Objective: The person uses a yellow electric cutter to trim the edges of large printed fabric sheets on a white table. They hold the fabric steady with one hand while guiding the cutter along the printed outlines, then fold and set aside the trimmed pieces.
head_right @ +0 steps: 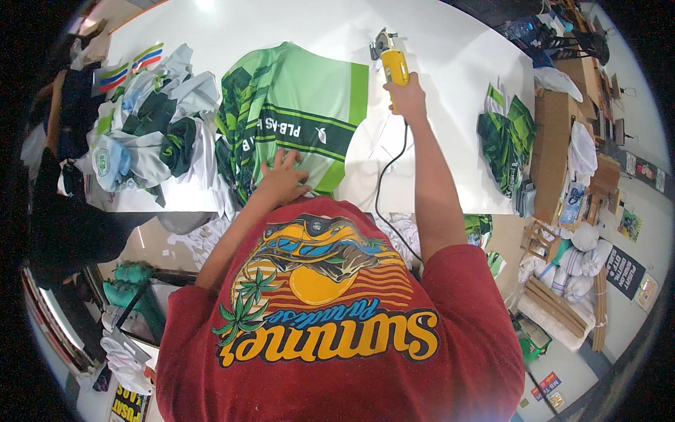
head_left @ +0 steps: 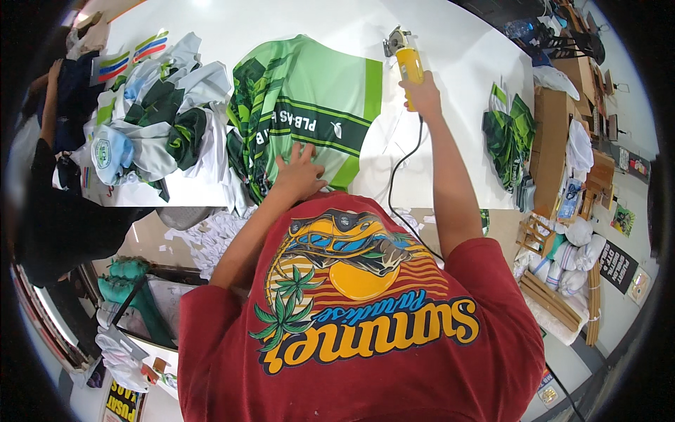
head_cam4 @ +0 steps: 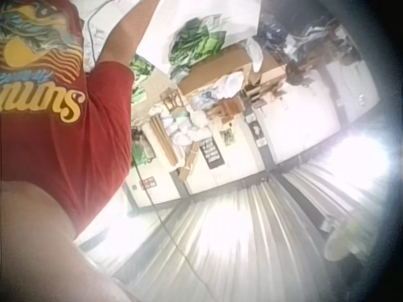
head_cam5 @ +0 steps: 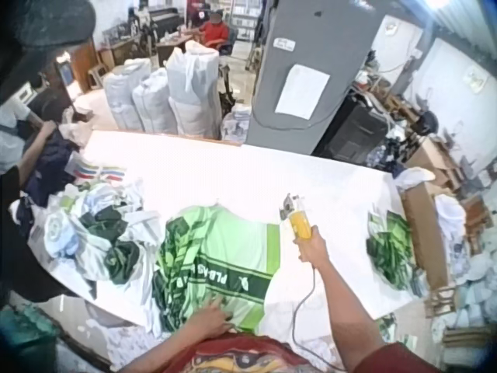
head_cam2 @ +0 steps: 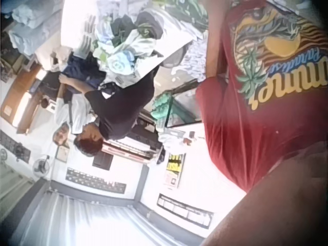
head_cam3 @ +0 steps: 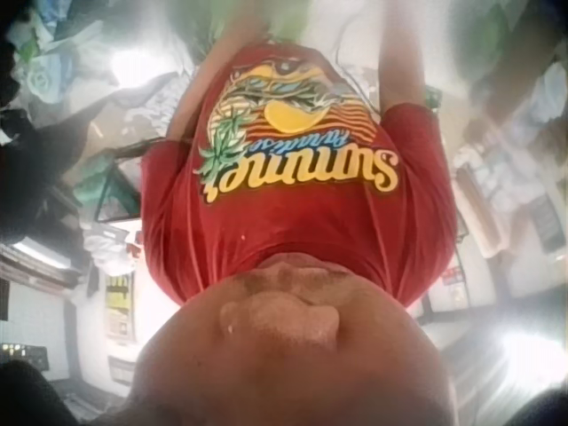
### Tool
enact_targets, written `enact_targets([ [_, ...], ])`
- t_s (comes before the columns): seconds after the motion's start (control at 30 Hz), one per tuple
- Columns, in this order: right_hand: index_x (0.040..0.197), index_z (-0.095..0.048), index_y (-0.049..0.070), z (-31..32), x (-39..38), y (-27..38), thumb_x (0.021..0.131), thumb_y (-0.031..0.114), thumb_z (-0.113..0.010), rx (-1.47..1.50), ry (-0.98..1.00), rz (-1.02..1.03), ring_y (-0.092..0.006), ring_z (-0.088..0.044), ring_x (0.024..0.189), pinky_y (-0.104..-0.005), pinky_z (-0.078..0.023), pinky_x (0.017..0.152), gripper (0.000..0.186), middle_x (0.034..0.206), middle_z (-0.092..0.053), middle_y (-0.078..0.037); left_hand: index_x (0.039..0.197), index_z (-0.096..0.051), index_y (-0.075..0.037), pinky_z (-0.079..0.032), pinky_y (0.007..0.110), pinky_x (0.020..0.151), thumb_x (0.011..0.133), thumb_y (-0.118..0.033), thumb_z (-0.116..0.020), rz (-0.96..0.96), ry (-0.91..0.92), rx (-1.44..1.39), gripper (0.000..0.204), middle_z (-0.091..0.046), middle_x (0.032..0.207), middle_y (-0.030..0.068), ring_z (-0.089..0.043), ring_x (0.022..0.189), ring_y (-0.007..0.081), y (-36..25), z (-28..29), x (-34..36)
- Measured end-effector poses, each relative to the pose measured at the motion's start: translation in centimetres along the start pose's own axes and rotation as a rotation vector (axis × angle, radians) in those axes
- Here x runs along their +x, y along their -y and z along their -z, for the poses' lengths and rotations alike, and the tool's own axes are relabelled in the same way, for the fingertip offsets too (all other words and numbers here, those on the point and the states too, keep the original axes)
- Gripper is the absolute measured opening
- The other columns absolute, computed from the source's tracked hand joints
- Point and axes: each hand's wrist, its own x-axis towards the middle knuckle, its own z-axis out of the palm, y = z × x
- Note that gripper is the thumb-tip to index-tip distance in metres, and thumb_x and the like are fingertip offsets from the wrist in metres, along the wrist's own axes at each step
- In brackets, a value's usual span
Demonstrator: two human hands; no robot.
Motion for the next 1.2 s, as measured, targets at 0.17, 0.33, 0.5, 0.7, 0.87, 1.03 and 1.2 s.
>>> enact_targets([
  [0.17, 0.147, -0.065, 0.000, 5.1, 6.2, -1.3, 0.100, 0.035, -0.096, 0.068, 0.092, 0.001, -0.0249, -0.080, 0.071, -0.0414, -0.070, 0.062, 0.066, 0.102, -0.082, -0.017, 0.126, -0.094, -0.024, -0.036, 0.091, 0.129, 0.105, -0.055, -0.091, 0.076, -0.081, 0.001, 0.038, -0.052, 0.167, 0.0117, -0.035, 0.175, 0.0436, -1.1, -0.5, 0.1],
  [0.33, 0.136, -0.073, 0.003, 9.1, 10.0, -3.9, 0.103, 0.044, -0.096, 0.194, 0.178, 0.003, -0.0207, -0.077, 0.071, -0.0370, -0.068, 0.064, 0.057, 0.101, -0.079, -0.013, 0.117, -0.096, -0.019, -0.038, 0.088, 0.128, 0.105, -0.055, -0.091, 0.191, -0.256, -0.020, 0.037, -0.056, 0.161, 0.0117, -0.040, 0.171, 0.0419, -2.0, -1.7, 0.1],
  [0.5, 0.133, -0.075, 0.003, 12.1, 12.0, -6.7, 0.105, 0.052, -0.096, 0.327, 0.299, -0.051, -0.0183, -0.074, 0.069, -0.0355, -0.067, 0.063, 0.060, 0.098, -0.077, -0.011, 0.115, -0.095, -0.016, -0.037, 0.086, 0.129, 0.105, -0.056, -0.090, 0.352, -0.271, 0.021, 0.041, -0.059, 0.163, 0.0158, -0.044, 0.169, 0.0445, -3.5, -1.5, 0.8],
  [0.7, 0.134, -0.078, 0.000, 13.3, 13.8, -9.2, 0.099, 0.059, -0.101, 0.242, 0.246, -0.039, -0.0191, -0.077, 0.070, -0.0337, -0.070, 0.065, 0.072, 0.099, -0.079, -0.013, 0.133, -0.095, -0.013, -0.040, 0.079, 0.129, 0.109, -0.055, -0.086, 0.464, -0.196, 0.190, 0.049, -0.064, 0.170, 0.0235, -0.046, 0.168, 0.0481, -7.8, 1.3, 3.7],
  [0.87, 0.134, -0.083, -0.003, 15.0, 15.4, -9.6, 0.094, 0.066, -0.103, 0.063, 0.176, -0.024, -0.0204, -0.081, 0.071, -0.0354, -0.072, 0.069, 0.082, 0.098, -0.082, -0.014, 0.140, -0.086, -0.011, -0.044, 0.076, 0.122, 0.109, -0.049, -0.087, 0.303, -0.362, 0.109, 0.049, -0.063, 0.169, 0.0249, -0.051, 0.162, 0.0483, -11.9, 4.4, 10.2],
  [1.03, 0.137, -0.087, -0.002, 16.9, 15.6, -9.6, 0.091, 0.077, -0.098, -0.278, -0.002, 0.109, -0.0316, -0.089, 0.085, -0.0474, -0.074, 0.082, 0.092, 0.105, -0.089, -0.018, 0.158, -0.075, -0.011, -0.045, 0.071, 0.127, 0.112, -0.047, -0.086, 0.079, -0.567, 0.100, 0.060, -0.058, 0.177, 0.0215, -0.050, 0.166, 0.0472, -15.0, 7.3, 21.1],
  [1.2, 0.138, -0.089, 0.006, 17.4, 14.9, -10.2, 0.093, 0.090, -0.087, -0.476, -0.090, 0.181, -0.0412, -0.091, 0.108, -0.0562, -0.073, 0.093, 0.095, 0.110, -0.091, -0.020, 0.181, -0.060, -0.012, -0.041, 0.071, 0.136, 0.116, -0.049, -0.081, -0.018, -0.705, 0.089, 0.078, -0.042, 0.197, 0.0205, -0.039, 0.180, 0.0464, -16.4, 10.0, 31.9],
])
